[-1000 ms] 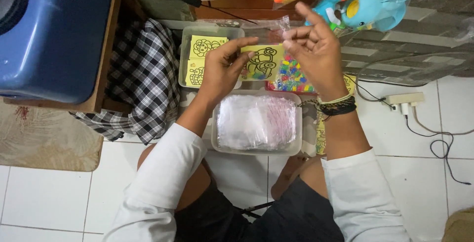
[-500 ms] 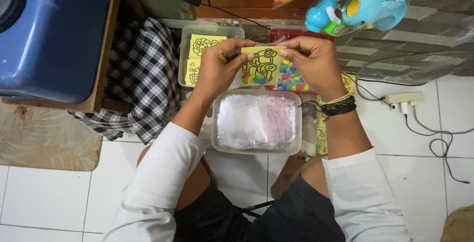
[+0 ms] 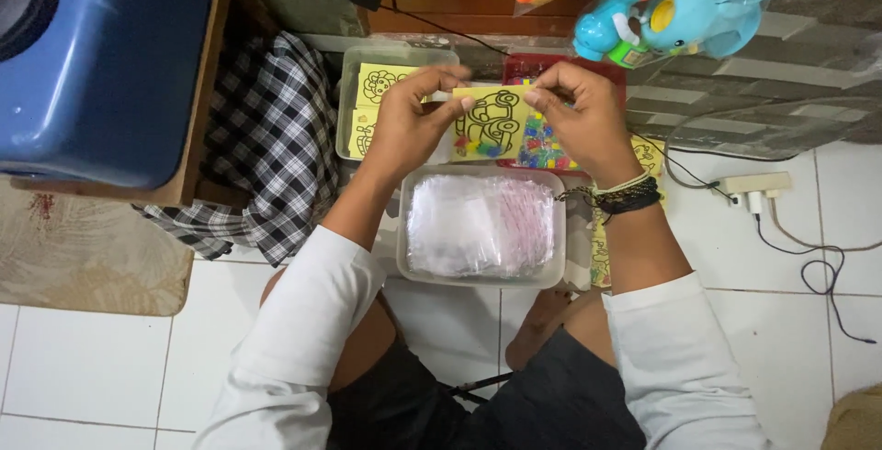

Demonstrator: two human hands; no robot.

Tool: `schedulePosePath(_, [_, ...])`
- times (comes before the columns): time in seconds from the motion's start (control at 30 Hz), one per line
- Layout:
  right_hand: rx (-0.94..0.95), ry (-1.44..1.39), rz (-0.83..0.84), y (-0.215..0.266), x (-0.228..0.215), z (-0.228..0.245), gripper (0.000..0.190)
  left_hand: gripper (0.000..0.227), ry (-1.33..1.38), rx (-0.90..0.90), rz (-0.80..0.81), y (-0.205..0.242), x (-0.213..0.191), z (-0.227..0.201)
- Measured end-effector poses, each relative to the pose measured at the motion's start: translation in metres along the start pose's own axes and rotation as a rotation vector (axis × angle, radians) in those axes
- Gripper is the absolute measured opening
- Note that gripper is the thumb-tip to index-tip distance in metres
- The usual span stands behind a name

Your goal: The person is packing small yellow cards and colorful plastic pieces into small transparent plastic bags.

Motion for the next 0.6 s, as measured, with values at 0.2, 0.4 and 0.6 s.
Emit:
schedulePosePath(0.2, [0.011,-0.069,-0.031,-0.006,0.002,-0.006,0.010,0.010,0.001,-0.032,0.050,0.002,-0.004,-0.002])
schedulePosePath(0.4, [0.066,-0.254,0.015,-0.003,0.005,-0.012,0.017,0.011,0.013,-0.059,-0.042,-0.005,-0.005,-0.019])
schedulePosePath(0.6, [0.187,-0.370,-0.036,0.000,0.001,-0.019,0.015,0.013,0.049,-0.049,-0.060,-0.008,0.004,-0.013])
Point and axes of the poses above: each hand's wrist, its own y-axis away from the middle knuckle, its own x-axis out of the palm, z = x × y, the point moved 2 cm from there along -y, towards the middle knuckle, and after that the axes turned 13 degrees about x, right-handed, at the moved point
